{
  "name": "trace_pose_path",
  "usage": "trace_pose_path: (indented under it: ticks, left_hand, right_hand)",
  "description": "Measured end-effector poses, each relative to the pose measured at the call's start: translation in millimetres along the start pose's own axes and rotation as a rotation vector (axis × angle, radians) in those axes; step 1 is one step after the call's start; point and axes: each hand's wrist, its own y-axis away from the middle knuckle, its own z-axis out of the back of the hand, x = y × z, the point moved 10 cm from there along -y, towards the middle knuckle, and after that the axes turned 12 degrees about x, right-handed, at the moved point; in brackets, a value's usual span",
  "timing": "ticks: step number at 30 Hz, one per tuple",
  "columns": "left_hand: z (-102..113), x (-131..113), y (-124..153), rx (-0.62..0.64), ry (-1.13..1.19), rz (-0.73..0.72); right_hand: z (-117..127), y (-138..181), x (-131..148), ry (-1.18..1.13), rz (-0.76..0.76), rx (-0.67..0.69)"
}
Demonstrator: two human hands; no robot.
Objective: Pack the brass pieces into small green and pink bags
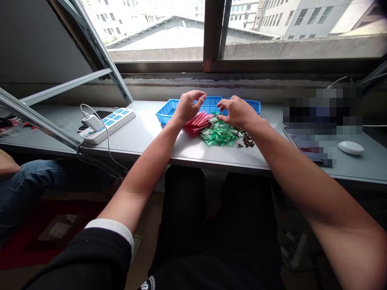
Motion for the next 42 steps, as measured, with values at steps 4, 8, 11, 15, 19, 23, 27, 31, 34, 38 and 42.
trace_pose_path:
  ticks: [4,8,11,15,19,23,27,31,34,38,42]
  left_hand:
    - [-5,-3,4,0.003,0.028,-0.008]
    - [-22,-10,3,0.047,0.113,-0.056]
    - [-33,-11,2,0.072,0.171,-0.067]
    - [-37,-6,-1,0.053,0.305,-0.067]
    - [-36,-2,-5,0.041,0.342,-0.04]
    - [-28,4,-7,-0.006,0.359,-0.01]
    - [-30,9,-8,0.034,0.432,-0.044]
    - [-31,8,-7,0.052,0.5,-0.097]
    - [-29,0,-5,0.064,0.506,-0.122]
    - [-29,-10,-1,0.115,0.535,-0.082]
    - [-38,-12,5,0.214,0.625,0.002]
  right_hand:
    - [3,-6,-5,-0.116,-0.025,-0.105]
    - [11,17,-35,-0.551,-0.119,-0.356]
    - [-3,22,-43,-0.79,-0.152,-0.338]
    - [-13,19,-34,-0.948,-0.07,-0.281]
    - [-13,21,-24,-0.947,-0.053,-0.219]
    - [-11,25,-22,-0.941,-0.087,-0.195]
    - [-14,23,-24,-0.962,-0.102,-0.166]
    - [-11,21,-26,-0.954,-0.085,-0.201]
    - [-7,21,-31,-0.898,-0.096,-0.246]
    - [-1,23,-33,-0.842,-0.078,-0.308]
    - [0,23,-32,-0.84,-0.041,-0.341]
